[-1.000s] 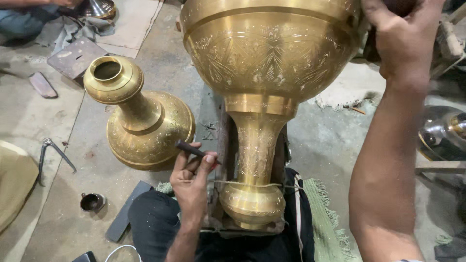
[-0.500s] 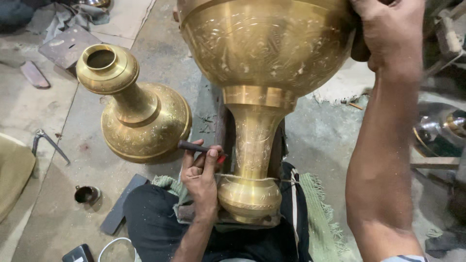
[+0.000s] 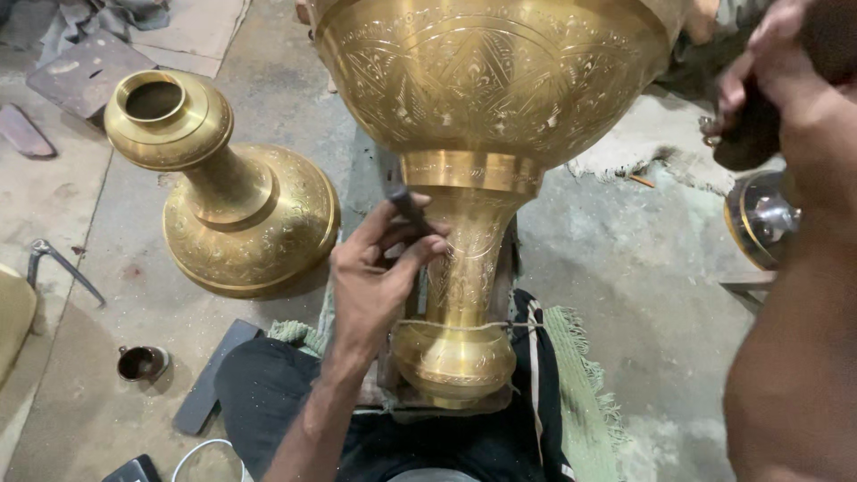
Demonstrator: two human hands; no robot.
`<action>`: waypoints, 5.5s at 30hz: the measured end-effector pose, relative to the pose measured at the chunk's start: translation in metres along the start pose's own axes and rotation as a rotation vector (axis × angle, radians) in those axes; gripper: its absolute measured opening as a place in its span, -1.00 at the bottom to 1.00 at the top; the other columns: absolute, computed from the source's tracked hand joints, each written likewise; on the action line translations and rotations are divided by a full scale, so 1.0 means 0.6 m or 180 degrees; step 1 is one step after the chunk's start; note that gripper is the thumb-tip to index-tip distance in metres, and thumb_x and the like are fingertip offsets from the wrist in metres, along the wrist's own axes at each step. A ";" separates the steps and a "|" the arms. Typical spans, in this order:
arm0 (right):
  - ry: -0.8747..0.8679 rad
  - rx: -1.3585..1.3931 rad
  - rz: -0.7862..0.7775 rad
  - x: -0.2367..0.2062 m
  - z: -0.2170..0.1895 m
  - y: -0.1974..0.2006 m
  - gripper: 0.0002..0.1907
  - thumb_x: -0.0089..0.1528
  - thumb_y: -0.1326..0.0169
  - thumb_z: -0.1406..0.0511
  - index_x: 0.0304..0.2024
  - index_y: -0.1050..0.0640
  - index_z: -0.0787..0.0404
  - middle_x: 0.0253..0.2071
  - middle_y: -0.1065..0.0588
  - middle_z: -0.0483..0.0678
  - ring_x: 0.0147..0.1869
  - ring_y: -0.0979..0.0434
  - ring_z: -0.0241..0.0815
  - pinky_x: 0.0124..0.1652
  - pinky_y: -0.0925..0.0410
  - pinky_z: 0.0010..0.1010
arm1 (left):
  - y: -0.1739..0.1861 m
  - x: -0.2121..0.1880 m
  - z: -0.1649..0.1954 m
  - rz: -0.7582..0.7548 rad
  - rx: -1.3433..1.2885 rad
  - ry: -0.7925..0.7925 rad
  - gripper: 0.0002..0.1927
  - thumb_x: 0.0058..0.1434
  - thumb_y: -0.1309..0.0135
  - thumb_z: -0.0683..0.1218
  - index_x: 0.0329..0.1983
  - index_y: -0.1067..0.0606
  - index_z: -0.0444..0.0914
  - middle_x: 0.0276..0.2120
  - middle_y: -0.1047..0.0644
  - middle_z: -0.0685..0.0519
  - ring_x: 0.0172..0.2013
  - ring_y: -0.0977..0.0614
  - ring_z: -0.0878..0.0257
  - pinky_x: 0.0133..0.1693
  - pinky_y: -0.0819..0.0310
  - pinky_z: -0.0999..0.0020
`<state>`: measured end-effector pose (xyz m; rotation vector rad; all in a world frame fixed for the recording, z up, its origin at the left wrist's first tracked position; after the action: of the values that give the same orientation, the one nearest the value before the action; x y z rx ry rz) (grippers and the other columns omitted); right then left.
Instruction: The person sits on the floor and uses a chisel and hammer to engrave decorative patterns onto a large brass vessel. They repeatedly position the chisel and strike it with the hammer to create fine lines and details on the metal surface.
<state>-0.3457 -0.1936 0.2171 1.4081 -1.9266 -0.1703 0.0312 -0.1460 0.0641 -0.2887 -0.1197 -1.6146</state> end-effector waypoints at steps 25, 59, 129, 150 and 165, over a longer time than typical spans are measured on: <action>-0.0354 -0.2400 -0.1169 -0.133 -0.037 0.065 -0.61 0.13 -0.42 0.33 -0.07 -0.55 0.29 -0.32 -0.59 0.06 -0.26 -0.66 -0.11 -0.22 -0.50 -0.32 | -0.042 0.014 0.056 -0.0609 0.0900 -0.0674 -0.43 0.22 -0.29 -0.17 0.31 -0.44 -0.12 -0.08 -0.69 -0.08 -0.06 -0.77 0.19 -0.05 -0.76 0.32; -0.0101 -0.4389 -0.2478 -0.092 -0.200 -0.078 -0.77 0.24 -0.25 0.11 -0.08 -0.58 -0.08 -0.61 -0.53 -0.15 -0.57 -0.57 -0.34 -0.40 -0.46 -0.44 | -0.048 -0.002 0.043 -0.0380 0.1159 -0.0463 -0.52 0.26 -0.23 -0.21 0.26 -0.47 -0.19 -0.12 -0.69 -0.08 -0.21 -0.79 0.19 -0.28 -0.72 0.35; 0.0905 -0.1453 -0.1609 -0.093 -0.183 -0.053 -0.61 0.07 -0.36 0.34 -0.11 -0.51 0.33 -0.41 -0.51 0.01 -0.33 -0.57 -0.24 -0.31 -0.45 -0.41 | -0.052 -0.049 0.062 0.0135 0.1541 -0.0934 -0.47 0.30 -0.25 -0.18 0.32 -0.41 -0.26 -0.24 -0.68 -0.02 -0.31 -0.70 0.30 -0.35 -0.69 0.45; 0.0820 -0.1608 -0.1296 -0.078 -0.175 -0.048 -0.80 0.21 -0.26 0.50 -0.16 -0.51 0.38 -0.33 -0.54 0.09 -0.25 -0.62 -0.17 -0.23 -0.48 -0.36 | -0.053 -0.047 0.055 0.0274 0.1695 -0.0979 -0.51 0.31 -0.26 -0.19 0.30 -0.45 -0.25 -0.26 -0.67 0.00 -0.31 -0.70 0.33 -0.34 -0.72 0.51; 0.0067 -0.2857 -0.2054 -0.090 -0.207 -0.077 -0.75 0.17 -0.25 0.40 -0.09 -0.59 0.14 -0.52 -0.54 -0.06 -0.48 -0.60 -0.29 -0.40 -0.50 -0.41 | -0.050 -0.049 0.045 0.0294 0.1610 -0.0982 -0.51 0.34 -0.24 -0.19 0.31 -0.42 -0.27 -0.27 -0.68 -0.06 -0.27 -0.74 0.30 -0.32 -0.76 0.53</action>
<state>-0.2257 -0.1270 0.2584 1.2893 -1.0447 -1.1509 0.0057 -0.1086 0.0857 -0.1444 -0.7280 -1.3851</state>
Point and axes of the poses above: each hand's wrist, its own x-axis towards the middle knuckle, its own y-axis out of the back of the hand, z = x × y, the point moved 2 cm from there along x, towards the middle knuckle
